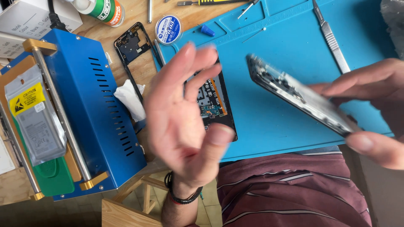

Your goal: Repairing a mobile phone by cleaning internal components with a brush, applying adhesive, and using a screwdriver.

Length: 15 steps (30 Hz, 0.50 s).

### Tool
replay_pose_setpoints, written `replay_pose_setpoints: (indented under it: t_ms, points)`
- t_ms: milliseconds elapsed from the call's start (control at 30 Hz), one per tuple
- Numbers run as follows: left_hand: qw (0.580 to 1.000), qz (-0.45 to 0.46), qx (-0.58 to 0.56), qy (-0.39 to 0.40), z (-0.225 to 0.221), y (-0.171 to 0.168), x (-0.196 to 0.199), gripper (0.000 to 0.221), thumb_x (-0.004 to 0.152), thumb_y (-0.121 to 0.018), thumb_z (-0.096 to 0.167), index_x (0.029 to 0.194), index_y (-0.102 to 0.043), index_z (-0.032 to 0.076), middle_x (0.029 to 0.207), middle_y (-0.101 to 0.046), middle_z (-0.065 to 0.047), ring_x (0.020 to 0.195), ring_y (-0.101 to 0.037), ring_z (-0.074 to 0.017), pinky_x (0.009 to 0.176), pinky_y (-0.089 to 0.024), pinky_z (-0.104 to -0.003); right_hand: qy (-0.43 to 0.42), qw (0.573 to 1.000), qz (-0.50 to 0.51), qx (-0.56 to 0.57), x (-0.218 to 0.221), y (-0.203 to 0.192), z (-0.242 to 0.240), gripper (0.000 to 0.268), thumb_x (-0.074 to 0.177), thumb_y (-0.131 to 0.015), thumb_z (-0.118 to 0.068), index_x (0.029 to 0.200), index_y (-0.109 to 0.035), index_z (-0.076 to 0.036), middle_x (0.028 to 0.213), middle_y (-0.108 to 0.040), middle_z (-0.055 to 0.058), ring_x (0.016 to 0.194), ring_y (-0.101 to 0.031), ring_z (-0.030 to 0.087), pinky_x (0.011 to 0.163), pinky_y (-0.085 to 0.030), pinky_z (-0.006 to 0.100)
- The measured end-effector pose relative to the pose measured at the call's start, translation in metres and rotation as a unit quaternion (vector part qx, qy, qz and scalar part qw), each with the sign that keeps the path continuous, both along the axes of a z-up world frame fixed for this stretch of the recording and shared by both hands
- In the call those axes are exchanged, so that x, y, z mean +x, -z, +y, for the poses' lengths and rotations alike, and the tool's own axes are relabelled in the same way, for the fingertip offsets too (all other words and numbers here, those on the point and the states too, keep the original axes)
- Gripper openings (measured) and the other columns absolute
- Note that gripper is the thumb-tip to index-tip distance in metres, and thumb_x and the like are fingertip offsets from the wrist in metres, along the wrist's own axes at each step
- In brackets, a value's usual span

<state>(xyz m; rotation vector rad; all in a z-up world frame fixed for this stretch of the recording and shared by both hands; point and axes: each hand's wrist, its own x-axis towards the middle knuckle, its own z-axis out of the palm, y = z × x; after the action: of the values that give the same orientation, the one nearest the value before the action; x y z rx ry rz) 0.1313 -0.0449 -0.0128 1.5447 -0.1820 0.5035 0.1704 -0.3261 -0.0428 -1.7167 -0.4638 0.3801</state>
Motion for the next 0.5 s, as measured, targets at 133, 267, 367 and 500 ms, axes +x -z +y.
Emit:
replay_pose_setpoints:
  t_ms: [133, 267, 367, 500]
  points:
    - [0.996, 0.001, -0.021, -0.085, 0.009, 0.009, -0.022, 0.022, 0.114, -0.059, 0.020, 0.130, -0.055, 0.004, 0.087, -0.061, -0.014, 0.083, -0.068, -0.0267, 0.090, -0.070, -0.044, 0.097, 0.972, -0.094, -0.192, -0.015, -0.019, 0.016, 0.077, 0.069, -0.086, -0.009, 0.138, -0.057, 0.011, 0.146, -0.068, 0.025, 0.142, -0.069, 0.039, 0.122, -0.051, 0.045]
    - [0.997, 0.007, 0.041, -0.062, 0.007, 0.031, -0.059, 0.014, 0.112, -0.056, 0.004, 0.125, -0.054, 0.005, 0.091, -0.071, -0.016, 0.079, -0.071, -0.0258, 0.080, -0.067, -0.036, 0.095, 0.935, -0.236, -0.247, -0.029, -0.009, 0.022, 0.067, 0.084, -0.093, -0.019, 0.132, -0.062, 0.016, 0.137, -0.072, 0.033, 0.129, -0.072, 0.043, 0.108, -0.058, 0.048]
    - [0.995, -0.003, 0.094, -0.032, 0.003, 0.045, -0.080, 0.014, 0.109, -0.057, -0.002, 0.121, -0.057, 0.006, 0.091, -0.078, -0.016, 0.081, -0.074, -0.0253, 0.073, -0.063, -0.030, 0.063, 0.892, -0.324, -0.309, -0.034, -0.007, 0.022, 0.063, 0.093, -0.096, -0.029, 0.133, -0.068, 0.011, 0.143, -0.079, 0.032, 0.119, -0.074, 0.038, 0.100, -0.061, 0.047]
    - [0.988, -0.057, 0.145, -0.003, -0.001, 0.058, -0.091, 0.016, 0.103, -0.057, -0.013, 0.112, -0.065, -0.002, 0.099, -0.082, -0.019, 0.084, -0.088, -0.0297, 0.074, -0.070, -0.029, 0.044, 0.853, -0.371, -0.364, -0.035, -0.005, 0.021, 0.059, 0.101, -0.095, -0.029, 0.137, -0.070, 0.011, 0.149, -0.078, 0.030, 0.121, -0.072, 0.041, 0.106, -0.061, 0.051]
